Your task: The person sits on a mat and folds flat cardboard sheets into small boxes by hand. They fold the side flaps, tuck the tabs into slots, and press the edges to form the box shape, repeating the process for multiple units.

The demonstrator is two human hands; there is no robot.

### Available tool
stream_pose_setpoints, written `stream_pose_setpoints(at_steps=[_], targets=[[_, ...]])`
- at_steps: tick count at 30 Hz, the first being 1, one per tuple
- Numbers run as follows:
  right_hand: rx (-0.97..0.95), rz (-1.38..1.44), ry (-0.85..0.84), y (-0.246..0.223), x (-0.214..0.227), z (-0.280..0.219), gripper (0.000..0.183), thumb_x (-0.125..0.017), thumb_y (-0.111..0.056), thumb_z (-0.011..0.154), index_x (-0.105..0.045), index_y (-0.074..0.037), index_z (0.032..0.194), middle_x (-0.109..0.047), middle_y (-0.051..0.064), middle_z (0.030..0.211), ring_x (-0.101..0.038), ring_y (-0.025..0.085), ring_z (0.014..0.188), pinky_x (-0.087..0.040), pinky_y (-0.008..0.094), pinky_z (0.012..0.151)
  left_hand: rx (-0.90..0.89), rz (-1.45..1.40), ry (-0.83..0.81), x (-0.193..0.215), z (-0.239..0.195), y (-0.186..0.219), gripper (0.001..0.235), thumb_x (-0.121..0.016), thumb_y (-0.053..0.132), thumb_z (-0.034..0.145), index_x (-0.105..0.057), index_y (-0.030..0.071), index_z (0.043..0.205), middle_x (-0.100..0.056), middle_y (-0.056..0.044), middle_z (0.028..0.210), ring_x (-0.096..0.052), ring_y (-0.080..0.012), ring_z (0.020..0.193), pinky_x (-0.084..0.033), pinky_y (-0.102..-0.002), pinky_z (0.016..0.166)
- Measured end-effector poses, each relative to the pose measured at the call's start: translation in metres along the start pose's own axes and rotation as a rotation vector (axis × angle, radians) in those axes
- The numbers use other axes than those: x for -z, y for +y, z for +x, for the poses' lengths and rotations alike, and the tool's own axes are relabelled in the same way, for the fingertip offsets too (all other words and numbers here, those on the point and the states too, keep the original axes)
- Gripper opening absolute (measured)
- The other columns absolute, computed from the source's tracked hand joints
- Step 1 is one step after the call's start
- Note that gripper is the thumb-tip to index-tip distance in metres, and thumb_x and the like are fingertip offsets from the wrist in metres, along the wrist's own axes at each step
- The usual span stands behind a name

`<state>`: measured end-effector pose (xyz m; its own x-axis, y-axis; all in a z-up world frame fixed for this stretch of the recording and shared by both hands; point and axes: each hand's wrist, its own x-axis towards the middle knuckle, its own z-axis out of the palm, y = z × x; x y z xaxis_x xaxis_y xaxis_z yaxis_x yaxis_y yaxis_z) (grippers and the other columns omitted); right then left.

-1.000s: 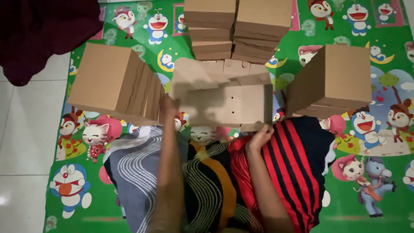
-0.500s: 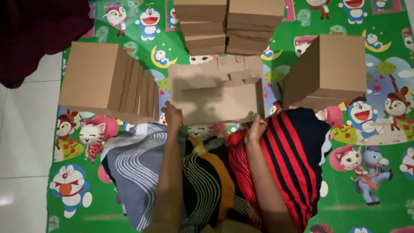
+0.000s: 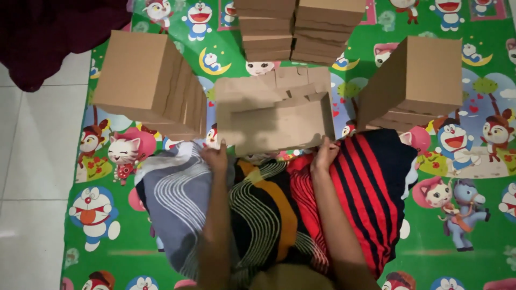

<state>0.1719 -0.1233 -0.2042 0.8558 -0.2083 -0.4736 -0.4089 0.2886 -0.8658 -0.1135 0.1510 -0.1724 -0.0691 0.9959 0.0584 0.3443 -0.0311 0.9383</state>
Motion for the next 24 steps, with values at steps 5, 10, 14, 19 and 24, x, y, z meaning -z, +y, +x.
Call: stream_pose_setpoints(at_steps=[5,10,14,19,24], targets=[[-0.002,0.018,0.000,0.008,0.003,0.008,0.045,-0.079,-0.025,0.088,-0.041,-0.012,0.106,-0.050,0.012,0.102,-0.058,0.031,0.089,-0.059,0.047,0.070,-0.061,-0.097,0.117,0.036,0.045,0.024,0.144,-0.106,0.039,0.050,-0.009,-0.001,0.149,-0.018,-0.035,0.146,-0.022,-0.0479,0.142,-0.014,-0.058,0.122],[-0.032,-0.014,0.008,-0.022,-0.003,-0.019,0.043,-0.078,-0.025,0.087,-0.041,-0.013,0.105,-0.052,0.013,0.102,-0.059,0.032,0.089,-0.058,0.047,0.068,-0.011,0.193,0.110,0.044,0.079,0.095,0.161,-0.112,0.037,0.040,-0.009,0.008,0.161,-0.036,-0.033,0.153,-0.037,-0.0490,0.145,-0.023,-0.058,0.126],[-0.009,0.040,0.002,-0.043,-0.013,-0.049,0.037,-0.076,-0.020,0.087,-0.041,-0.016,0.099,-0.051,0.010,0.101,-0.060,0.028,0.087,-0.058,0.039,0.067,-0.095,0.111,0.072,0.030,0.097,0.090,0.145,-0.107,0.021,0.042,-0.018,-0.001,0.154,-0.035,-0.032,0.145,-0.034,-0.0528,0.143,-0.023,-0.058,0.126],[-0.001,0.043,0.023,-0.028,0.001,-0.040,0.034,-0.075,-0.017,0.087,-0.042,-0.017,0.096,-0.052,0.008,0.098,-0.062,0.027,0.086,-0.057,0.036,0.067,-0.102,0.206,0.036,0.023,0.104,0.080,0.140,-0.105,0.022,0.040,-0.024,-0.005,0.150,-0.036,-0.032,0.140,-0.034,-0.0551,0.140,-0.025,-0.060,0.125],[0.052,-0.121,0.076,-0.030,-0.008,-0.053,0.033,-0.075,-0.023,0.088,-0.043,-0.016,0.094,-0.055,0.008,0.096,-0.059,0.024,0.087,-0.053,0.036,0.068,-0.087,0.073,0.123,0.000,0.102,0.128,0.141,-0.105,0.017,0.039,-0.023,-0.006,0.152,-0.038,-0.037,0.142,-0.039,-0.0520,0.141,-0.024,-0.058,0.125]])
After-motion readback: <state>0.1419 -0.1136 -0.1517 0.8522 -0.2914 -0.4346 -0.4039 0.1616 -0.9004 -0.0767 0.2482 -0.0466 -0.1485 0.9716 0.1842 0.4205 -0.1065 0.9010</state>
